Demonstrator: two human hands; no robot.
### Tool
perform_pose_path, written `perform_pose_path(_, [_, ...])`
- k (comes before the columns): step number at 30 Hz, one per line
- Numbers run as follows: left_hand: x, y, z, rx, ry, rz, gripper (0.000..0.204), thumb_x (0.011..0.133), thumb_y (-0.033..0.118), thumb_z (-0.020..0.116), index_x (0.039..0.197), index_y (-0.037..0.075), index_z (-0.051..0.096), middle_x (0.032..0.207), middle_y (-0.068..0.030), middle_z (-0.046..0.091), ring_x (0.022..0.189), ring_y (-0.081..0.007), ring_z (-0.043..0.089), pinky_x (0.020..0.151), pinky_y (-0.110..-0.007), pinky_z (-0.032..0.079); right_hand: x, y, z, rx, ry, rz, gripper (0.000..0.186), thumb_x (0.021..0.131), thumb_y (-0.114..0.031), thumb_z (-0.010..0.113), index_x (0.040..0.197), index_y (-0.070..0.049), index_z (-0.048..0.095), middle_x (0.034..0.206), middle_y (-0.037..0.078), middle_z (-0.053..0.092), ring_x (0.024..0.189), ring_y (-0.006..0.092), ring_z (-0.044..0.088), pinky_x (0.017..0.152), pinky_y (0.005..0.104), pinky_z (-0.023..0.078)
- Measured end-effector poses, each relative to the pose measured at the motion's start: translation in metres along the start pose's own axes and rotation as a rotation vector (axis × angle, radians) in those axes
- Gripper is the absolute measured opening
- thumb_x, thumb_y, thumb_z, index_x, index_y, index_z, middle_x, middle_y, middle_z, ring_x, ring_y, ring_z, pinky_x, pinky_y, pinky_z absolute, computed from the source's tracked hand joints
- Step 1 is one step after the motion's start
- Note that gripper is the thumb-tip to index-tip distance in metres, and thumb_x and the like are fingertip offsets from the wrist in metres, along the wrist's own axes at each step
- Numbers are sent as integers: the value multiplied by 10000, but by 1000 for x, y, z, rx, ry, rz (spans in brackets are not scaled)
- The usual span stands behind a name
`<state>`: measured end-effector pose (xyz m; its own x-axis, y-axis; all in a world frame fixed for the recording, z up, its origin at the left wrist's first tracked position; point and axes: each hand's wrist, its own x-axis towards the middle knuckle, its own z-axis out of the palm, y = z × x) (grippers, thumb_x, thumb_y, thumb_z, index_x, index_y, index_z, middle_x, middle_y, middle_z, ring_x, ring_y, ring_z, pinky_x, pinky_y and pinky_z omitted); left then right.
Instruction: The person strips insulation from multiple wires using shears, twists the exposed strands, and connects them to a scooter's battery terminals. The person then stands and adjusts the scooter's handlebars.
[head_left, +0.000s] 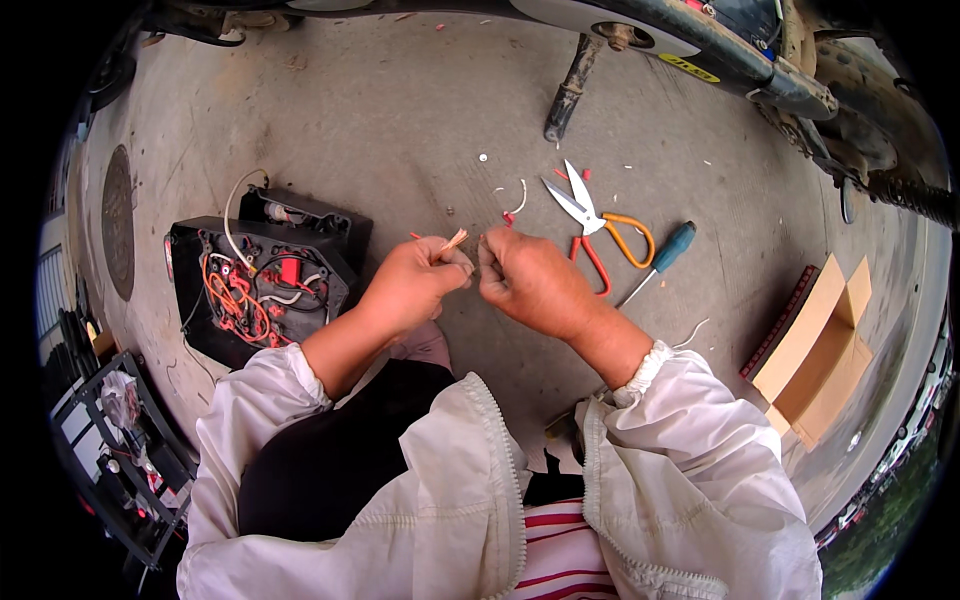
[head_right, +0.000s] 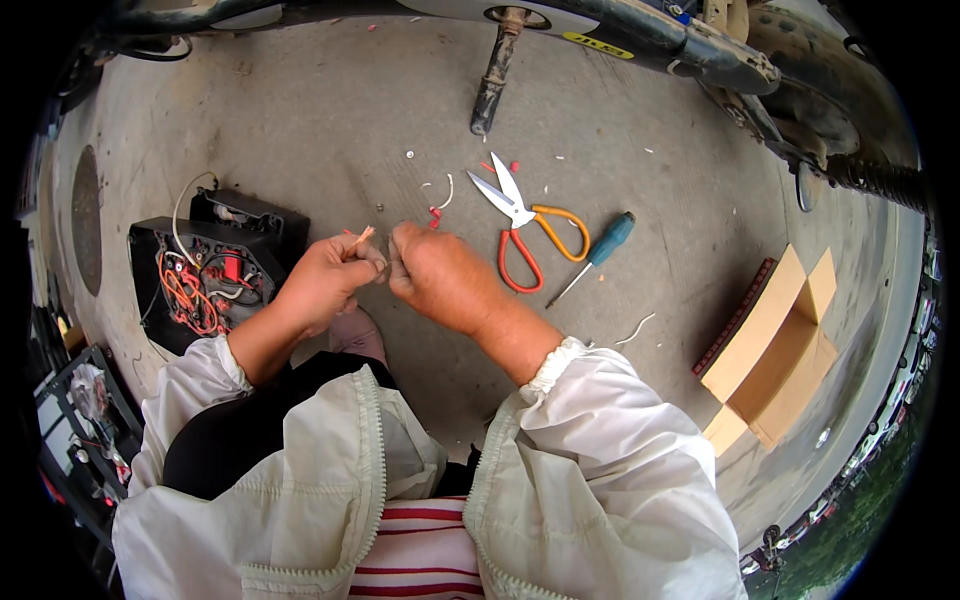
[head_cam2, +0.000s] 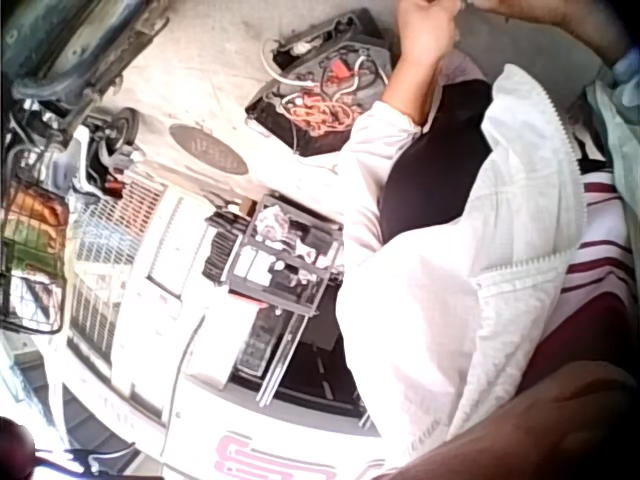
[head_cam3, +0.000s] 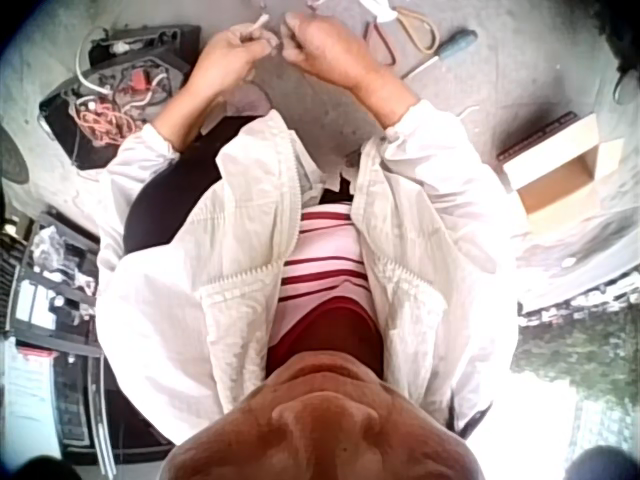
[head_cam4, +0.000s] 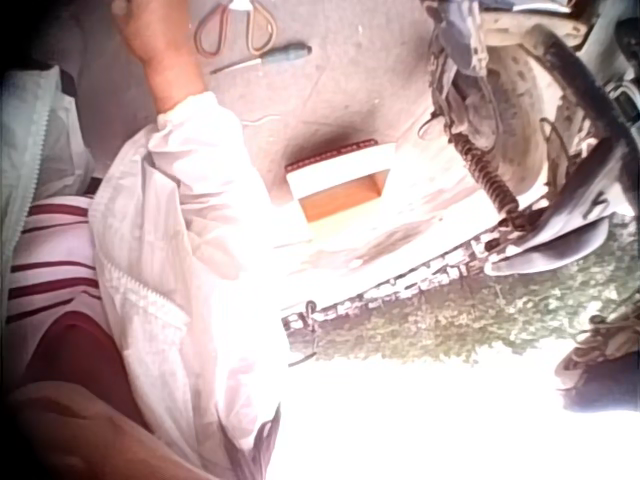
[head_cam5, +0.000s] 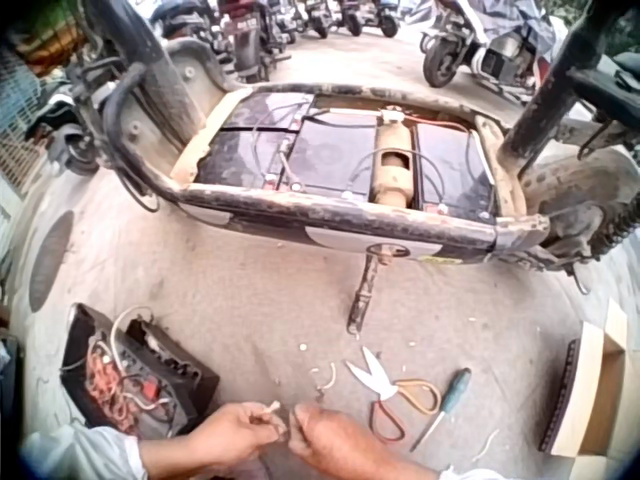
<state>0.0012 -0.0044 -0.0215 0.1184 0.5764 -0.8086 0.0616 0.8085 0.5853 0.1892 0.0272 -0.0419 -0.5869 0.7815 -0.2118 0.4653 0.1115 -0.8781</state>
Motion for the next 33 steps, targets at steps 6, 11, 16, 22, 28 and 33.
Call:
perform_pose_path(6, [2,-1,-2,-39,-40,-93,57,827,97,605,854,52,626,784,3,568,524,-49,430,437,-221,346,-4,-2,-5,-63,-22,-104,191,797,-53,622,946,-22,508,829,185,595,782,398,605,654,449,483])
perform_pose_path(11, [-1,1,-4,-65,-78,-155,53,821,100,608,861,66,611,767,8,559,522,-39,415,453,-218,335,-7,-2,-12,-126,-80,-298,211,810,-66,630,988,-32,521,882,145,565,854,356,598,719,445,497])
perform_pose_path(16, [-4,7,-3,-93,-109,-161,34,822,101,610,824,72,591,754,16,549,535,-33,398,467,-209,321,-8,5,-10,-169,-60,-340,191,803,-71,652,950,-35,535,865,133,561,837,344,603,706,446,501])
perform_pose_path(22, [-4,6,-2,77,-87,33,54,806,76,611,820,31,583,686,32,500,568,-66,445,484,-265,354,-9,0,-10,-13,-9,-186,143,815,-94,650,889,-26,548,835,162,591,761,366,611,651,451,487])
perform_pose_path(28, [-7,6,1,711,85,725,93,803,44,647,891,25,621,764,-44,616,642,-129,562,553,-266,421,-7,-7,-6,538,-86,406,152,828,-119,612,751,-7,543,669,73,542,595,226,559,538,347,432])
perform_pose_path(33, [-9,9,-1,687,46,797,161,814,39,681,969,40,639,845,-72,637,634,-129,560,564,-249,429,-1,3,-16,1226,-329,764,154,852,-130,599,730,-54,545,678,-5,492,562,84,441,478,245,345])
